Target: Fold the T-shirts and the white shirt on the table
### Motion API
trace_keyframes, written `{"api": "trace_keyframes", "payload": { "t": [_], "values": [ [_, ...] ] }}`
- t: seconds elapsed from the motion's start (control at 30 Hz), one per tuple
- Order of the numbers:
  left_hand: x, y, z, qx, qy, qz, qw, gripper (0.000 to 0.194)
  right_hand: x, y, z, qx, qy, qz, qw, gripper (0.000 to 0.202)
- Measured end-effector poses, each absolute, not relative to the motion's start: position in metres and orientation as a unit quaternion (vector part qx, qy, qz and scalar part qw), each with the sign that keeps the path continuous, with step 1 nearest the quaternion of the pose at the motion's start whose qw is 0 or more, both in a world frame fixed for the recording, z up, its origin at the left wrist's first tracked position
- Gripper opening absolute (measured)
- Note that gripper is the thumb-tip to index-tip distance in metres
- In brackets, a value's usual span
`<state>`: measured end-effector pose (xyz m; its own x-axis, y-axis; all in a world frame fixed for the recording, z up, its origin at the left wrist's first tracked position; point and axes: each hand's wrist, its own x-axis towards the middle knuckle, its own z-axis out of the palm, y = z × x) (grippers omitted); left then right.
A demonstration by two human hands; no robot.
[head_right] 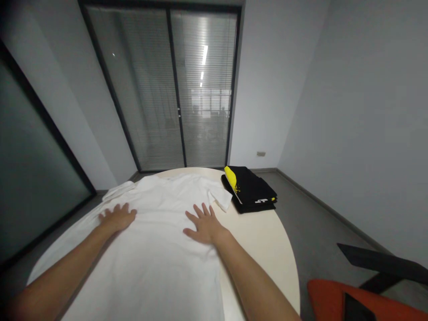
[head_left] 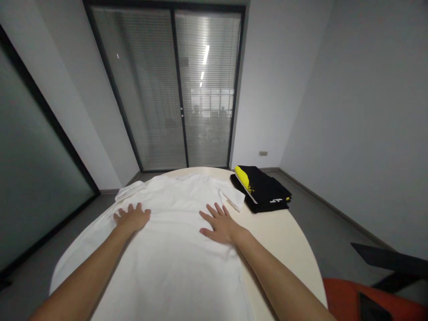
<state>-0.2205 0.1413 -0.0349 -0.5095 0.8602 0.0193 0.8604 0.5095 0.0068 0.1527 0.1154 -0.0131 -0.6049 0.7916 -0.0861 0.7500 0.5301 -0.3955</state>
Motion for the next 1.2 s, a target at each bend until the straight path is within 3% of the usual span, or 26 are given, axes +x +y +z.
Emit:
{"api": "trace_keyframes", "payload": {
  "t": [0.17, 0.47, 0.8, 1.03, 1.2],
  "values": [
    [-0.139, 0.147, -0.028, -0.622, -0.77, -0.09, 0.11, 0.062, 0.154, 0.113, -0.013, -0.437, -0.873, 0.213, 0.037, 0.086],
    [-0.096, 0.167, -0.049, -0.649, -0.758, -0.057, -0.008, 0.07, 0.153, 0.116, -0.014, -0.471, -0.859, 0.189, 0.061, 0.09],
    [-0.096, 0.147, -0.051, -0.676, -0.727, -0.112, 0.038, 0.064, 0.15, 0.115, -0.017, -0.467, -0.863, 0.186, 0.041, 0.088],
    [-0.094, 0.144, -0.045, -0.698, -0.704, -0.124, 0.041, 0.058, 0.163, 0.131, -0.011, -0.571, -0.794, 0.034, 0.206, 0.049],
    [-0.09, 0.143, -0.043, -0.753, -0.645, -0.131, 0.017, 0.055, 0.188, 0.145, -0.013, -0.695, -0.696, -0.07, 0.167, 0.043]
  ]
}}
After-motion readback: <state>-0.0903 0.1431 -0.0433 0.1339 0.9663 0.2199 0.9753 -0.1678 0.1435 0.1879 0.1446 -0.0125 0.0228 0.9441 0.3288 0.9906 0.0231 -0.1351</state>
